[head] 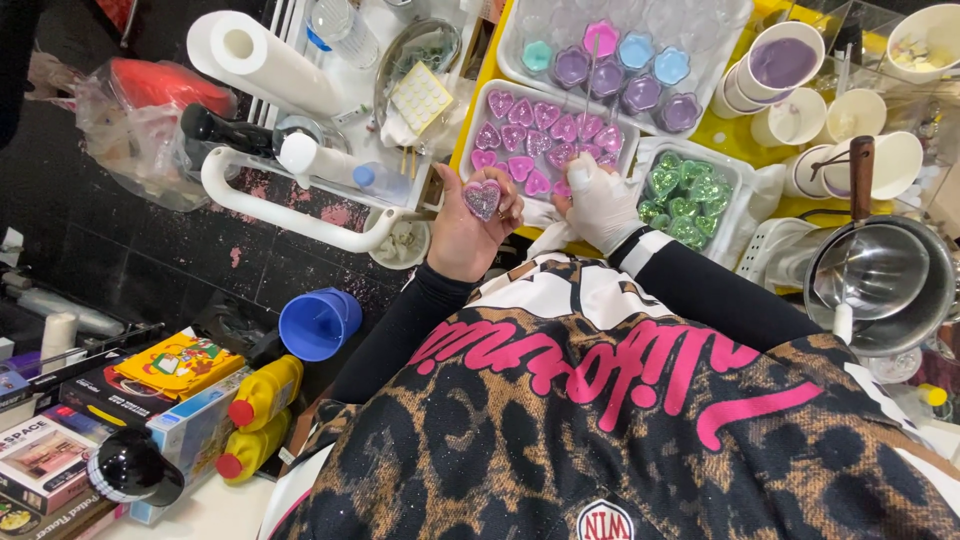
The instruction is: Preparing and decorating heart-shaped candle wicks or molds using a small tool and glitter.
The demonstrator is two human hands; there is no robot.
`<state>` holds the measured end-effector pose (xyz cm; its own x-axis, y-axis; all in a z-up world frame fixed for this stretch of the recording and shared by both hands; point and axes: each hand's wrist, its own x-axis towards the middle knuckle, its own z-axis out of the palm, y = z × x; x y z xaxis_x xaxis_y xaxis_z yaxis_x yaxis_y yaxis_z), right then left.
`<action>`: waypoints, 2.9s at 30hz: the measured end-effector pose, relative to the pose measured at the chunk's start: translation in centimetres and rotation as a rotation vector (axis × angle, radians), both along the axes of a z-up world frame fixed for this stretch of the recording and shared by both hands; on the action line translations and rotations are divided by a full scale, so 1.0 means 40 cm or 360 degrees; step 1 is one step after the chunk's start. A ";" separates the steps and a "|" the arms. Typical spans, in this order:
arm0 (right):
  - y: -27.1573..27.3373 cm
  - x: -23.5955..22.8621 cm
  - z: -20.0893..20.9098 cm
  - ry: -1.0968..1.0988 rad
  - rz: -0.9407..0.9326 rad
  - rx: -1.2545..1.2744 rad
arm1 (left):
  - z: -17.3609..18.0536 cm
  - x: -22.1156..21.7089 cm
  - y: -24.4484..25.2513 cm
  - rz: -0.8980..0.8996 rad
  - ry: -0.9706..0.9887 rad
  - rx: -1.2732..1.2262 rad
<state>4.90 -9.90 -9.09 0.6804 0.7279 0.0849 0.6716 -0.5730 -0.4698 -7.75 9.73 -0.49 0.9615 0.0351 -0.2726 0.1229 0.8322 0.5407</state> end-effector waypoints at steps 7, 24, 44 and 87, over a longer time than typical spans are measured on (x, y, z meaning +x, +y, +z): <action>-0.031 -0.019 0.142 0.0117 -0.0034 0.0408 | -0.022 0.034 -0.025 0.0034 -0.0042 -0.0029; -0.158 -0.101 0.470 -0.0010 -0.0030 0.0825 | 0.070 0.179 -0.239 -0.0277 -0.0150 -0.0131; -0.265 -0.120 0.437 0.0067 -0.0125 0.1128 | 0.125 0.139 -0.275 -0.0584 -0.0247 0.0393; -0.379 -0.150 0.560 0.0042 0.0112 0.0899 | 0.108 0.195 -0.265 -0.0958 -0.0429 0.0215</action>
<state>-1.11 -25.08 13.33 0.6389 0.6181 0.4579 0.6831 -0.1823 -0.7072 0.06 -0.88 3.84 0.8579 -0.5113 -0.0512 0.3904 0.5838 0.7118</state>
